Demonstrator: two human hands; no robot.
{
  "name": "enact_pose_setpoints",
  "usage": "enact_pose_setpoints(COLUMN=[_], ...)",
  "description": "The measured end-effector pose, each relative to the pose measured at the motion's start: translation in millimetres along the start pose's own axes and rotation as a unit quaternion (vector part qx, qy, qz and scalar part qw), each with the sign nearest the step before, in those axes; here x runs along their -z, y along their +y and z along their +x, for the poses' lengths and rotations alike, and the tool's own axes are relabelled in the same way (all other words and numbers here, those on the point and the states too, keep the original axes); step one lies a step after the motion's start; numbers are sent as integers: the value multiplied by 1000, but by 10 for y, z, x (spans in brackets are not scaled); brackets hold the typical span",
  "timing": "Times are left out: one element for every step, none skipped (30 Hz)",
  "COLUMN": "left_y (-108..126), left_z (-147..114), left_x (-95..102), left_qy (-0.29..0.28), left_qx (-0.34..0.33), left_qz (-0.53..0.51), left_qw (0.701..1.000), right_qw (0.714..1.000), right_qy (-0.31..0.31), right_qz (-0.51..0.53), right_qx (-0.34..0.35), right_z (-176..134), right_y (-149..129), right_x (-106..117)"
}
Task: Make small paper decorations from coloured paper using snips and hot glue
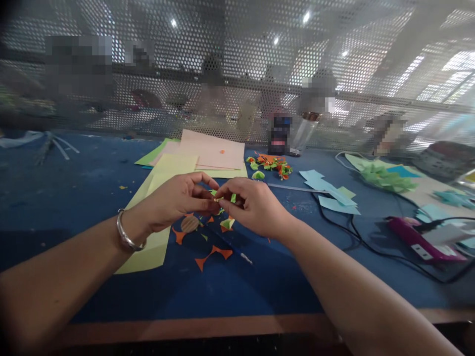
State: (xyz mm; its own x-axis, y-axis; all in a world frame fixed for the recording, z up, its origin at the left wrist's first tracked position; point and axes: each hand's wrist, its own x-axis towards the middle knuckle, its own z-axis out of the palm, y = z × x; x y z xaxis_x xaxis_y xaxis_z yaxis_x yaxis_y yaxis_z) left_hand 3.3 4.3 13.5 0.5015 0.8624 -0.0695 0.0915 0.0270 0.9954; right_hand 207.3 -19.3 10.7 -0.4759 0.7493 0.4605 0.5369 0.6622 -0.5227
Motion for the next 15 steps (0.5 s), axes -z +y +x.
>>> enact_pose_setpoints(left_y=[-6,-12,-16,-18,-17,-15,-11,-6,-2,1,3,4,4,2,0], left_z=[2,4,4,2,-1,-4,-8,-12,-14,-15,-15,-14,-12,-9,-7], left_x=[3,5,7,7,6,3,-1,-6,-11,-15,-18,-20,-20,-19,-17], left_qy=[-1,-2,-4,-4,-4,-3,-2,-1,0,0,0,0,-1,-2,-3], left_qx=[-1,-3,-5,-5,-5,-4,-2,-1,0,0,-1,-2,-1,-1,0], left_qz=[5,10,16,20,23,25,25,25,25,27,28,29,30,31,31], left_qw=[1000,1000,1000,1000,1000,1000,1000,1000,1000,1000,1000,1000,1000,1000,1000], right_qw=[1000,1000,1000,1000,1000,1000,1000,1000,1000,1000,1000,1000,1000,1000,1000], right_qy=[-1,-2,-2,-2,-3,-4,-5,-5,-5,-5,-5,-5,-5,-6,-7], right_qz=[1,2,2,1,0,-2,-2,-2,-1,-1,-1,-2,-3,-5,-7], right_qx=[1,1,0,-1,-2,-3,-3,-3,-1,1,4,8,10,11,10], right_z=[-2,-4,-5,-5,-6,-6,-7,-7,-7,-8,-8,-8,-8,-9,-9], right_y=[-3,-6,-7,-8,-8,-6,-4,-2,0,1,0,-2,-5,-8,-10], right_x=[-3,-5,-7,-9,-10,-11,-11,-11,-12,-12,-13,-14,-14,-14,-14])
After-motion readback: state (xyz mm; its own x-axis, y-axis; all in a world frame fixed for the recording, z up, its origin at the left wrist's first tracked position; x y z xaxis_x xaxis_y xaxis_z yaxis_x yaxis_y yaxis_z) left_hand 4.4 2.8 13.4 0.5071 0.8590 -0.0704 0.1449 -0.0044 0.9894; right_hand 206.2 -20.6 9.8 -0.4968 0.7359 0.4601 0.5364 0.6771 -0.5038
